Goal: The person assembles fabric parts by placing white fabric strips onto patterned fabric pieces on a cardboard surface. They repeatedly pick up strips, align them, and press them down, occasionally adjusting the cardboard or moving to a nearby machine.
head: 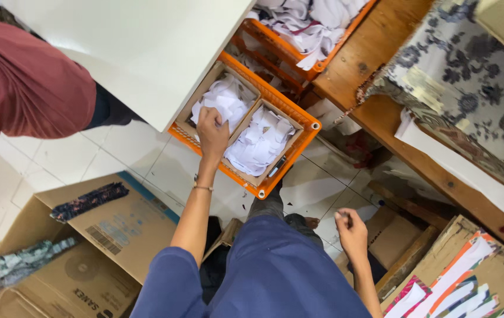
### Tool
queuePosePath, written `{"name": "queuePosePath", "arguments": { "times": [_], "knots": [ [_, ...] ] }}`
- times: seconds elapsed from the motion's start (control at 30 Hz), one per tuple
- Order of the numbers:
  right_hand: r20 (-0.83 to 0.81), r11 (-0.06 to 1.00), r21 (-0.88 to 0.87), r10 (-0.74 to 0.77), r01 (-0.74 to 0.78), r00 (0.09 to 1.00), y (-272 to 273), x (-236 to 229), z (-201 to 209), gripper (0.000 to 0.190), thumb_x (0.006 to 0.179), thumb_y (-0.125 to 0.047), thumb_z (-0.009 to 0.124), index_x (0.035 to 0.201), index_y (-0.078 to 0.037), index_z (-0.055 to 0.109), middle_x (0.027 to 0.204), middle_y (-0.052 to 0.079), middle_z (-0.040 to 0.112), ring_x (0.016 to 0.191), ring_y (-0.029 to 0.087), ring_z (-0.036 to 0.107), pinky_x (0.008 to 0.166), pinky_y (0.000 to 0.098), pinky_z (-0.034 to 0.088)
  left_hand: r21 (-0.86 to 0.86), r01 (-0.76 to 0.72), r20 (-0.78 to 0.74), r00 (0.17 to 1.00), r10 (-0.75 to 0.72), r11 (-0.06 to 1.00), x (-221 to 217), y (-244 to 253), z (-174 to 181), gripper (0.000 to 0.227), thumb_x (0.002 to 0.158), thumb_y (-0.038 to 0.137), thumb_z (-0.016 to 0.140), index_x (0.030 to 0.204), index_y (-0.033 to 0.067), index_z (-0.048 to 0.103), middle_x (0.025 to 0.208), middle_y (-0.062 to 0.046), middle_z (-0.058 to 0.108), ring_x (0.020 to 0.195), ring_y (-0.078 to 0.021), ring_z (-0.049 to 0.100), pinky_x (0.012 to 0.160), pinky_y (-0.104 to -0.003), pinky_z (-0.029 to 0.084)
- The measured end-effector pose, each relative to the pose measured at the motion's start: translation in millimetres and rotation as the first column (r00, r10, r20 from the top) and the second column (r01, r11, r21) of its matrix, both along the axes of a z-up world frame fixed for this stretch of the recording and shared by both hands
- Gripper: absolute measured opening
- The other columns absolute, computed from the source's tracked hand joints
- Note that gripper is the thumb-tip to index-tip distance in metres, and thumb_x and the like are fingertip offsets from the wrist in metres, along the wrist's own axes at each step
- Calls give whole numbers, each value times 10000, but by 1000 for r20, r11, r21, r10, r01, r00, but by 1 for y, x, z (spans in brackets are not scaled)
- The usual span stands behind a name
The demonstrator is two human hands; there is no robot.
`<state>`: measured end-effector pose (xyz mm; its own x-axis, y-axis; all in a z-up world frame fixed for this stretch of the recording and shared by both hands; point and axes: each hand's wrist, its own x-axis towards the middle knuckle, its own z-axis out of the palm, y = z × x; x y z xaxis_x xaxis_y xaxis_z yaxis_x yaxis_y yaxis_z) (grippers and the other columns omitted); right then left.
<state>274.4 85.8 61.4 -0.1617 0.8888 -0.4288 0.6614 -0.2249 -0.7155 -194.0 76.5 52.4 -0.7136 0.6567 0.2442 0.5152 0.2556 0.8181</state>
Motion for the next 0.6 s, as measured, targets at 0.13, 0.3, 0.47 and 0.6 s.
{"name": "queuePosePath", "arguments": {
  "times": [0.13,0.3,0.47,0.6],
  "knots": [
    [-153,996,48,75,-69,985,12,-51,62,240,950,-201,698,1118,-30,686,742,9,614,692,90,565,645,260,481,60,162,-29,987,-160,985,63,1,69,201,725,-88,637,834,11,500,923,-154,508,796,-369,548,699,-446,453],
    [-449,990,127,110,-58,887,18,-56,144,265,990,-198,652,1200,-36,651,845,-23,657,792,64,615,742,241,512,121,442,-106,896,-431,889,178,-9,141,238,729,-44,713,839,9,508,930,-173,511,812,-407,568,685,-484,455],
    [-495,982,158,-13,104,869,14,-7,179,208,983,-184,694,1084,-3,692,781,-12,650,722,61,581,659,237,486,90,676,-277,723,-633,732,290,-9,175,212,719,-72,681,858,17,547,922,-140,552,818,-358,604,704,-453,503],
    [-645,971,71,-129,226,754,1,62,171,199,1016,-161,687,961,30,679,782,-4,667,716,56,589,643,243,509,45,840,-371,517,-771,541,363,-4,184,221,710,-58,714,825,16,540,864,-128,526,774,-338,605,664,-419,513]
  ]
}}
